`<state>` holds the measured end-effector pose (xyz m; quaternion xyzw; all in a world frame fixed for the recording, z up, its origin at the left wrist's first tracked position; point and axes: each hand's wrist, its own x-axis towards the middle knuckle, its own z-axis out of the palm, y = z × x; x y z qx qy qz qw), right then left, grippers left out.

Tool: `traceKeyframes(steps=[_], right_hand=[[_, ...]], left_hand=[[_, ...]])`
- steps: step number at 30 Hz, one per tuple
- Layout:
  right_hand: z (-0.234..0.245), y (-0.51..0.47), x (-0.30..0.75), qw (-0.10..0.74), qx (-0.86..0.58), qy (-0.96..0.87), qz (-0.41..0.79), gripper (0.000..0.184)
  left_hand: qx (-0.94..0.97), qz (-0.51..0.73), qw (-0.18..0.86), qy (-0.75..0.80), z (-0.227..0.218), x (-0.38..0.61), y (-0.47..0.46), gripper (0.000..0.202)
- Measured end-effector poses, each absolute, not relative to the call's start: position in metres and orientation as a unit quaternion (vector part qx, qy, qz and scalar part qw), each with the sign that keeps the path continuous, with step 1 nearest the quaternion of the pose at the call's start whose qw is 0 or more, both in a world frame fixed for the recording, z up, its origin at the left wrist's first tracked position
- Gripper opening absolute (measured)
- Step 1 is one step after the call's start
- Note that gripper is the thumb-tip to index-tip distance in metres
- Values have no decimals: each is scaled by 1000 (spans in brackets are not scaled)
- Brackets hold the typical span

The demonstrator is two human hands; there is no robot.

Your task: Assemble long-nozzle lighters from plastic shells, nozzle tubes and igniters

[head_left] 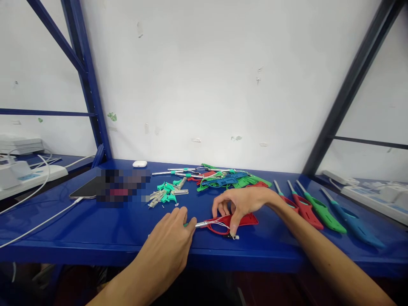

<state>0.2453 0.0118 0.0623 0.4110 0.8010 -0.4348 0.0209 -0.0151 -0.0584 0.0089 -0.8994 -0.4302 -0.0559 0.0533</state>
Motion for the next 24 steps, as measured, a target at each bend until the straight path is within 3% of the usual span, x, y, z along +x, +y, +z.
traceKeyframes(steps=[11, 24], right_hand=[[57, 9, 239, -3, 414, 828, -377, 59], [55, 10, 237, 5, 413, 832, -371, 60]], left_hand=[[-900, -201, 73, -379, -13, -40, -43, 47], [-902, -279, -80, -320, -22, -33, -29, 26]])
